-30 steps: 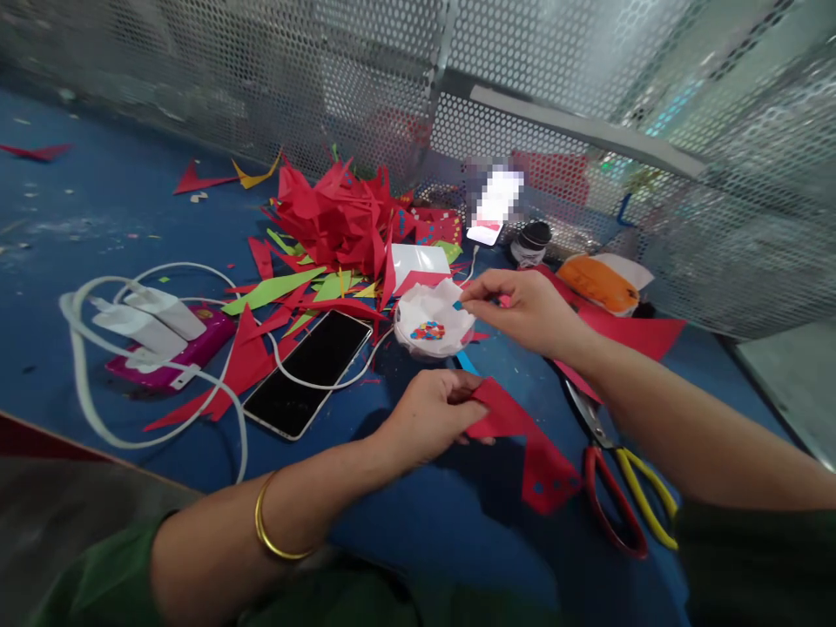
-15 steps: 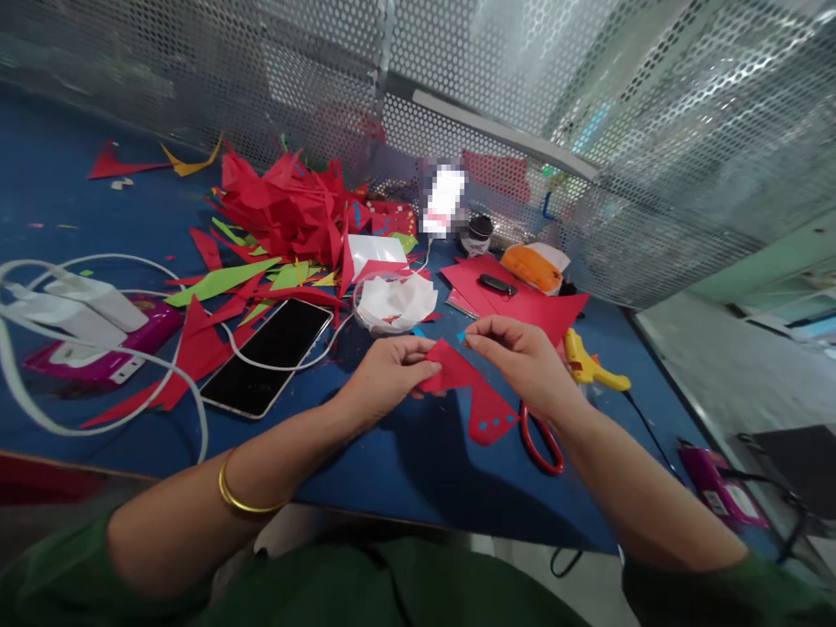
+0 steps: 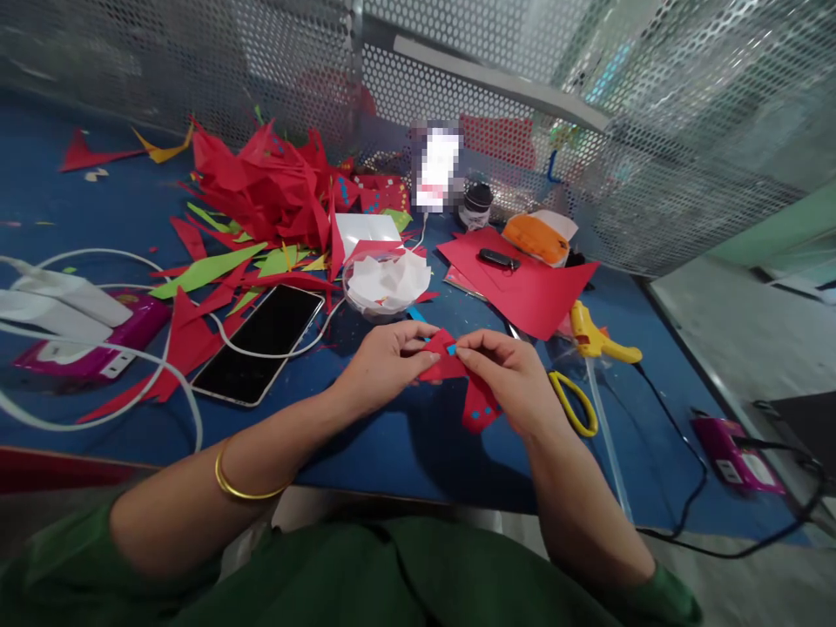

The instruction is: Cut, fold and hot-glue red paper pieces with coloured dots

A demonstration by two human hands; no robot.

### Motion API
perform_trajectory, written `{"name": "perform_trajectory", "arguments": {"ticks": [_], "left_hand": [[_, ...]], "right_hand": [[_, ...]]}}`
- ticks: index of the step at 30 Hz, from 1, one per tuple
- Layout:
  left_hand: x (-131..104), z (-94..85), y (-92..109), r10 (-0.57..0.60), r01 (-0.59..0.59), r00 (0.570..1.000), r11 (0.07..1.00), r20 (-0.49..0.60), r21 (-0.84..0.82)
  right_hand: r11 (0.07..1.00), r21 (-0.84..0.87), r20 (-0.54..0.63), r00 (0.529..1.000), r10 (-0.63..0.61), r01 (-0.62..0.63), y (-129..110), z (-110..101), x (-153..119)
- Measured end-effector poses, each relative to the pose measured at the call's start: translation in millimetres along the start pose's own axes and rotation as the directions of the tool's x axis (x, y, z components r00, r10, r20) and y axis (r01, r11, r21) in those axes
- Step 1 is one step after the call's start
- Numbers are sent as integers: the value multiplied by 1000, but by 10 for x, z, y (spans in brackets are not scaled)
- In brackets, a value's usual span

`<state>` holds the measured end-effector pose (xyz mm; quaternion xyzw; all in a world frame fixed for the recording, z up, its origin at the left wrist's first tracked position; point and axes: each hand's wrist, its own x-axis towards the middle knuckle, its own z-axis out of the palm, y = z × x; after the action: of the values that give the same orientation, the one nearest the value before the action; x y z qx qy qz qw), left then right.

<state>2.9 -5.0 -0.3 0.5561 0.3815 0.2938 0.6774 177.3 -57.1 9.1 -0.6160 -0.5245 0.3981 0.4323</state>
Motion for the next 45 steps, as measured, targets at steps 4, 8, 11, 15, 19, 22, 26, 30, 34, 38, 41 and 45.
{"name": "perform_trajectory", "arguments": {"ticks": [4, 8, 11, 15, 19, 22, 26, 30, 34, 38, 41, 45], "left_hand": [[11, -15, -23, 37, -34, 996, 999, -85, 41], [2, -20, -25, 135, -124, 978, 990, -160, 73], [-12, -15, -10, 136, -123, 983, 987, -120, 107], [-30, -3, 26, 71, -58, 994, 987, -85, 147], [-39, 3, 45, 25, -8, 994, 987, -106, 158], [-33, -2, 39, 18, 2, 992, 987, -125, 162], [-28, -6, 27, 9, 7, 993, 990, -115, 139], [-34, -4, 22, 6, 9, 992, 993, -123, 121], [-31, -4, 8, 18, -2, 991, 993, -134, 115], [-33, -5, -27, 34, -21, 992, 993, -118, 114], [-40, -1, -61, 63, -49, 993, 991, -102, 126], [-54, 17, -89, 75, -59, 994, 982, -82, 178]], "right_hand": [[1000, -8, -37, 999, 20, -20, 43, 5, -14], [999, -51, -59, 998, 7, -10, 23, -23, -40], [993, -116, -86, 995, -41, 31, -13, -23, -51], [984, -159, -93, 991, -93, 78, -36, 6, -60], [964, -209, -85, 979, -185, 164, 11, 36, -70], [911, -327, -90, 952, -292, 249, 61, 54, -80], [861, -409, -59, 933, -355, 302, 104, 77, -96], [862, -405, -55, 933, -356, 305, 123, 93, -100], [881, -367, -39, 942, -334, 298, 145, 126, -82], [868, -390, -42, 936, -349, 306, 176, 148, -105], [822, -456, -38, 915, -402, 342, 111, 43, -185], [678, -575, 74, 855, -514, 458, -264, -214, -124]]}}
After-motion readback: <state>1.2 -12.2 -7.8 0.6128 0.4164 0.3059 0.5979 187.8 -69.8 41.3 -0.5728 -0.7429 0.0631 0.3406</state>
